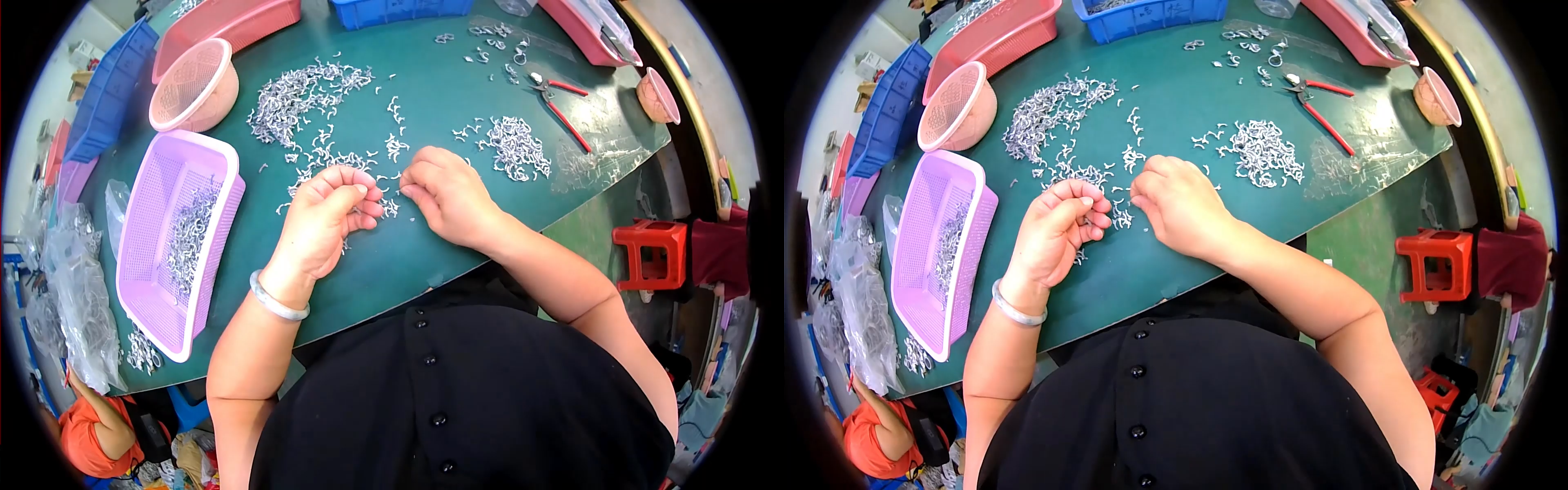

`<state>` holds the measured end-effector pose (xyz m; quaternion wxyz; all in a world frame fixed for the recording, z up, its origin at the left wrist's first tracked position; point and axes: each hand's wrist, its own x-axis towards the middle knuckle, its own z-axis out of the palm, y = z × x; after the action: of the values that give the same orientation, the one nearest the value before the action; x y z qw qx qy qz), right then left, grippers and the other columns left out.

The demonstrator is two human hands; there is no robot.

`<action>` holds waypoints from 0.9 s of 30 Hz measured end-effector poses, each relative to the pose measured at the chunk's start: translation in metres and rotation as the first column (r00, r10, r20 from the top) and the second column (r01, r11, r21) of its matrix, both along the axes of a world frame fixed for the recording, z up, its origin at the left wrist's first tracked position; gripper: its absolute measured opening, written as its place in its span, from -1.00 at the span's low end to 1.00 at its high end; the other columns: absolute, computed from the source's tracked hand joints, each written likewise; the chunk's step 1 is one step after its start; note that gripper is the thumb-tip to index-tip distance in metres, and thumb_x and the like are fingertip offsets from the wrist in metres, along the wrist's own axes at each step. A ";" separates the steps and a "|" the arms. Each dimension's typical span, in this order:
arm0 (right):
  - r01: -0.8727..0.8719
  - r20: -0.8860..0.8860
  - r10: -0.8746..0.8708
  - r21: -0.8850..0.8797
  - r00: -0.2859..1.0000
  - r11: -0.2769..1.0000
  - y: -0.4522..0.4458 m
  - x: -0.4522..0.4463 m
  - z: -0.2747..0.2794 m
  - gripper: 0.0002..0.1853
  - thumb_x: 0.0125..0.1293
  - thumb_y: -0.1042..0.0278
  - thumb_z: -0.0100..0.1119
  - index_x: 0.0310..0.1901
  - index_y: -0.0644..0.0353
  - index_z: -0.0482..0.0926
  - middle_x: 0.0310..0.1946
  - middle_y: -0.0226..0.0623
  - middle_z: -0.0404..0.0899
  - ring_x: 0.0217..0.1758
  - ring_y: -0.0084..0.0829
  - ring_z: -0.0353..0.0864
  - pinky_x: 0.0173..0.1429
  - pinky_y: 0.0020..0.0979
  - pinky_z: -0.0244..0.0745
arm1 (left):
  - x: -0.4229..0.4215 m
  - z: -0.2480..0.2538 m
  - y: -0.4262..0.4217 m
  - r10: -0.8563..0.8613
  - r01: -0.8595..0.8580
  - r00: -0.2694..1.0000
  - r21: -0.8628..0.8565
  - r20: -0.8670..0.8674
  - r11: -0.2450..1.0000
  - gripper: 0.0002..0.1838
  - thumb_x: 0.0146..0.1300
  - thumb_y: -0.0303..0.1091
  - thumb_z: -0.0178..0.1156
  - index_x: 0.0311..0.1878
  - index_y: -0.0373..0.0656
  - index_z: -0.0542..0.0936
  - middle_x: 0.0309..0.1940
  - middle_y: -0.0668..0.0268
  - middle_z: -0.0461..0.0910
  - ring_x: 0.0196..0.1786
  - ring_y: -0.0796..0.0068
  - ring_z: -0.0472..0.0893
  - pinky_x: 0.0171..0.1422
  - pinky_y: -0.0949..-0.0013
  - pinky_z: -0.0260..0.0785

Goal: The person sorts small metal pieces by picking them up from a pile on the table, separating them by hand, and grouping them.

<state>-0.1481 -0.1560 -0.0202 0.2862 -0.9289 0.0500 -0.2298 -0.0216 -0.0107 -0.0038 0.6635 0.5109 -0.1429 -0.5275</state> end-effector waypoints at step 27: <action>-0.082 -0.047 0.085 0.059 0.995 0.995 0.003 -0.006 0.007 -0.90 0.02 0.50 0.19 -0.38 0.22 0.54 -0.42 -0.30 0.45 -0.30 -0.26 0.45 -0.24 -0.33 0.37 | -0.007 -0.001 -0.001 -0.048 0.046 0.998 0.057 0.039 0.997 -0.91 0.25 -0.37 0.06 -0.33 -0.16 0.49 -0.52 0.40 0.50 -0.53 0.68 0.44 -0.47 0.65 0.26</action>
<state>-0.1538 -0.1531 -0.0134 0.3204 -0.9270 0.0247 -0.1931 -0.0289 -0.0114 -0.0046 0.6335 0.5362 -0.1534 -0.5364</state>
